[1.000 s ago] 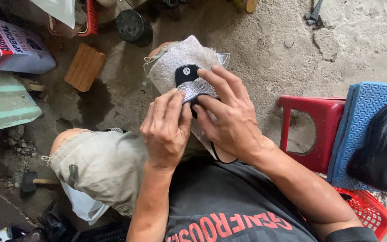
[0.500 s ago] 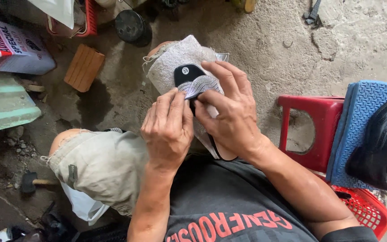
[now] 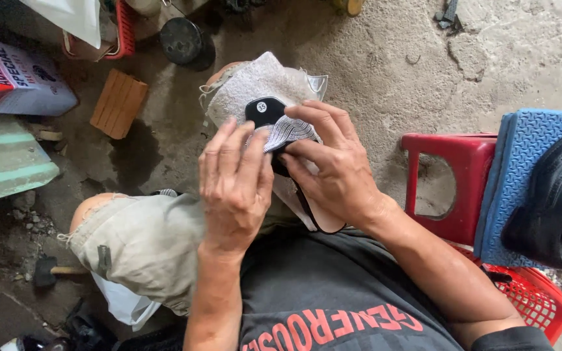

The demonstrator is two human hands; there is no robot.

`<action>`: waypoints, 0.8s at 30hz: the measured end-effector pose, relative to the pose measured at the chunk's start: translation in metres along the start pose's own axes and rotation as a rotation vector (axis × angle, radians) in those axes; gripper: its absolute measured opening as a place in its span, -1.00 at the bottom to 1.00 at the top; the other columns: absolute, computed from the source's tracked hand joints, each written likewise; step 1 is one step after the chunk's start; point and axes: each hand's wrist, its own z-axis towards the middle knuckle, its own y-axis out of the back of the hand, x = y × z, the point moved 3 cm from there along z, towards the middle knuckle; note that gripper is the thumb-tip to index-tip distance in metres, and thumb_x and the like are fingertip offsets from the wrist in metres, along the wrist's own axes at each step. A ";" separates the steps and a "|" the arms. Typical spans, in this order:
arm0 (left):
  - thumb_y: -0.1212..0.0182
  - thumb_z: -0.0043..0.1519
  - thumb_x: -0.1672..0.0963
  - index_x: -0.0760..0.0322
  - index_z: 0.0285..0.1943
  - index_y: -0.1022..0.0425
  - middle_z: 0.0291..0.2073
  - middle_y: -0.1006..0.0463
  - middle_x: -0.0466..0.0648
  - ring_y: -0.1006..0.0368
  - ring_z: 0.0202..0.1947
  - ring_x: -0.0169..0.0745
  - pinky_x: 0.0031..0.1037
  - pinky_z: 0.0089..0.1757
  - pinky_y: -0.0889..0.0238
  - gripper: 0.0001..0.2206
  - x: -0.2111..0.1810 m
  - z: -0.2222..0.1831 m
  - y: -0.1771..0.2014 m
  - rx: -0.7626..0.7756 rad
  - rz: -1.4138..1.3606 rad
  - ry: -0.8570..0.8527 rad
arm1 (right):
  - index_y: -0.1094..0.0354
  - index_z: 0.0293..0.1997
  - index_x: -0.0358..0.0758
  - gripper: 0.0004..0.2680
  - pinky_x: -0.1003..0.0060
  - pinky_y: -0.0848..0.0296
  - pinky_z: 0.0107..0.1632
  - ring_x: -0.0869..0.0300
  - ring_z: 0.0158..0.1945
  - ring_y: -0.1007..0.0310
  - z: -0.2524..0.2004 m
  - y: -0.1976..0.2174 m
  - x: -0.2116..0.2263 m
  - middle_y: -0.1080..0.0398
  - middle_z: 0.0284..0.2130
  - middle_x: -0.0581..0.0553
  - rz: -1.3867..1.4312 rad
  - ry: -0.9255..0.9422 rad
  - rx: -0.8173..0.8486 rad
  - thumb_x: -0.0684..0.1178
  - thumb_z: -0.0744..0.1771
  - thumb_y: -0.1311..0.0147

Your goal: Adjusting and fitting a decorative strap onto a sandal sole in a shoe repair shop.

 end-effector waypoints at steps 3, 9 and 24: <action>-0.16 0.42 0.22 0.35 0.14 -0.56 0.06 -0.58 0.11 -0.52 0.11 0.12 -0.17 0.02 -0.38 -0.83 -0.001 0.001 -0.003 0.007 0.030 -0.058 | -0.46 -0.26 -0.29 -0.95 -0.05 -0.37 0.32 -0.20 0.30 -0.24 0.004 0.004 0.006 -0.29 0.23 -0.26 -0.020 0.013 -0.028 -0.20 0.38 -0.15; -0.01 0.43 0.22 0.46 0.03 -0.57 -0.10 -0.61 0.10 -0.57 -0.04 0.06 -0.24 -0.03 -0.42 -0.80 -0.003 -0.003 -0.017 -0.123 -0.004 0.006 | -0.27 -0.37 -0.31 -0.91 -0.08 -0.34 0.32 -0.24 0.33 -0.20 0.011 0.000 0.013 -0.23 0.24 -0.33 -0.067 0.052 -0.043 -0.28 0.32 -0.08; -0.25 0.31 0.29 0.39 -0.04 -0.64 -0.20 -0.64 0.10 -0.49 -0.25 0.06 -0.19 -0.14 -0.26 -0.88 0.000 0.003 0.016 -0.055 0.040 0.033 | -0.34 -0.31 -0.26 -0.88 0.00 -0.50 0.07 -0.20 0.20 -0.38 0.002 0.008 0.023 -0.29 0.23 -0.19 -0.140 0.017 -0.009 -0.11 0.39 -0.13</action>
